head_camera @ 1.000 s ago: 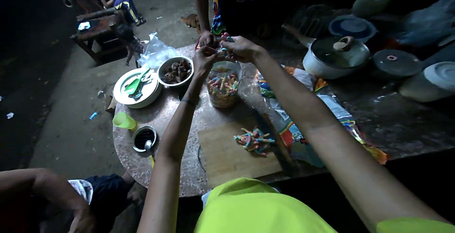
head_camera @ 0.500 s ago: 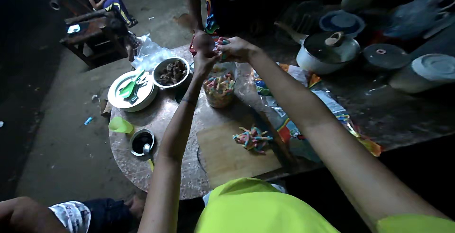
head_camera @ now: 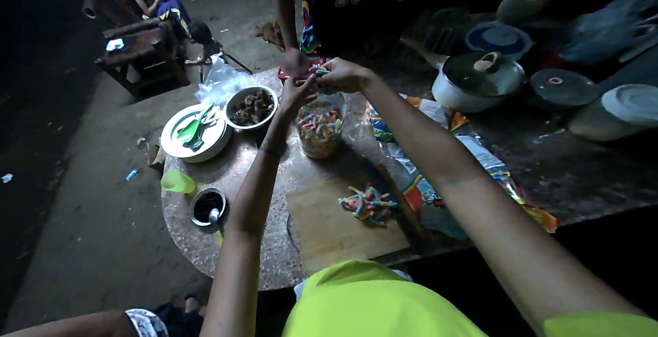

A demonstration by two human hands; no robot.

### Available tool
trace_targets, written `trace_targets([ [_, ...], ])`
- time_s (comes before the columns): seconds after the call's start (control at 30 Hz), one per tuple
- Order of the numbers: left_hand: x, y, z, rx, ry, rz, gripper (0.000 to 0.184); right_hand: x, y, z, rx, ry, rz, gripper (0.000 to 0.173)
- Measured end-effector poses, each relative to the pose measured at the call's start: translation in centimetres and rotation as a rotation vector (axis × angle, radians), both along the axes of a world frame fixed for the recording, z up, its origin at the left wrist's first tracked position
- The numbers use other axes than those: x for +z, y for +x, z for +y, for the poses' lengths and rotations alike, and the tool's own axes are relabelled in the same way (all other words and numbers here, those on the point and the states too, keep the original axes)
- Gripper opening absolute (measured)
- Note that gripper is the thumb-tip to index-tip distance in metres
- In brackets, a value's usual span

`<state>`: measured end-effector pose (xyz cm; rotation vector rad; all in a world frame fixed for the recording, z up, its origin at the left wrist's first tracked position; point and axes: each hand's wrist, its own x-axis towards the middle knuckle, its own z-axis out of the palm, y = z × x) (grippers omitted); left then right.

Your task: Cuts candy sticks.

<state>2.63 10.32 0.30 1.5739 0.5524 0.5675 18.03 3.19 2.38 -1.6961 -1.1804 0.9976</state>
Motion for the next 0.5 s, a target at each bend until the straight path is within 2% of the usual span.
trace_targets([
  [0.07, -0.1, -0.2, 0.1, -0.006, 0.044, -0.013, 0.043, 0.0, -0.2, 0.2, 0.073, -0.052, -0.071, 0.013],
  [0.2, -0.9, -0.1, 1.2, 0.084, 0.191, 0.025, 0.024, 0.2, -0.6, 0.1, 0.127, -0.096, -0.185, 0.013],
  [0.37, -0.8, -0.5, 1.6, 0.149, 0.355, 0.086, 0.025, -0.1, -0.3, 0.7, -0.009, -0.094, -0.407, 0.027],
  [0.5, 0.2, -0.8, 0.5, 0.155, 0.51, 0.239, 0.028, 0.5, -0.5, 0.6, 0.049, -0.158, -0.453, 0.028],
])
